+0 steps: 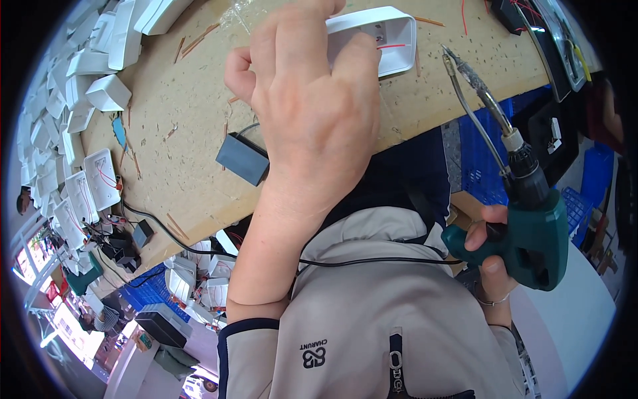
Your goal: Soldering wires onto electronic components and assembling them into plastic housings at a workbench.
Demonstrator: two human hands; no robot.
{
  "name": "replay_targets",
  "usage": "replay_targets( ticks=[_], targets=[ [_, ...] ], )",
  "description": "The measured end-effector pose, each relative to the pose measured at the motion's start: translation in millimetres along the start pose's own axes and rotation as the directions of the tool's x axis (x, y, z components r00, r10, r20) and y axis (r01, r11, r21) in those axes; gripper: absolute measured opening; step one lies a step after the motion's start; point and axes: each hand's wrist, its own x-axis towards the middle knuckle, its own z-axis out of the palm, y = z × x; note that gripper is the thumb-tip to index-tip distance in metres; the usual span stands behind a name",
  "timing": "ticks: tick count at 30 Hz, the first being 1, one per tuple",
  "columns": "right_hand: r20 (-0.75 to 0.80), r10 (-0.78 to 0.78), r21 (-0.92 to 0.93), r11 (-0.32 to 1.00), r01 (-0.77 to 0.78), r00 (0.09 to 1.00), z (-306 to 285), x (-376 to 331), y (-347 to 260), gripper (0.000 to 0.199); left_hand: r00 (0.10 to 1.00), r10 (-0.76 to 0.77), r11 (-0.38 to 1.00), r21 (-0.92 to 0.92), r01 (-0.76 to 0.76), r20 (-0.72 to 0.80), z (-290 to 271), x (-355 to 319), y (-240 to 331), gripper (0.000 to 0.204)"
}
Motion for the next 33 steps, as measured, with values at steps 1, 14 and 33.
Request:
replay_targets(
  ticks=[1, 14, 33],
  targets=[
    [-0.019, -0.015, 0.072, 0.997, 0.016, 1.0, 0.9, 1.9, 1.2, 0.066, 1.0, 0.003, 1.0, 0.003, -0.003, -0.006, 0.5, 0.9, 1.1, 0.009],
    [-0.002, -0.088, 0.163, 0.983, 0.087, 0.996, 6.3, 15.7, 4.9, 0.062, 0.999, 0.033, 0.998, -0.051, -0.033, -0.004, 2.5, -4.7, 1.2, 0.013],
    [0.026, 0.022, -0.052, 0.998, -0.021, 0.999, 11.4, 18.5, 1.7, 0.061, 0.999, 0.001, 0.978, 0.211, -0.01, 0.043, -6.0, 18.6, 17.1, 0.008]
  ],
)
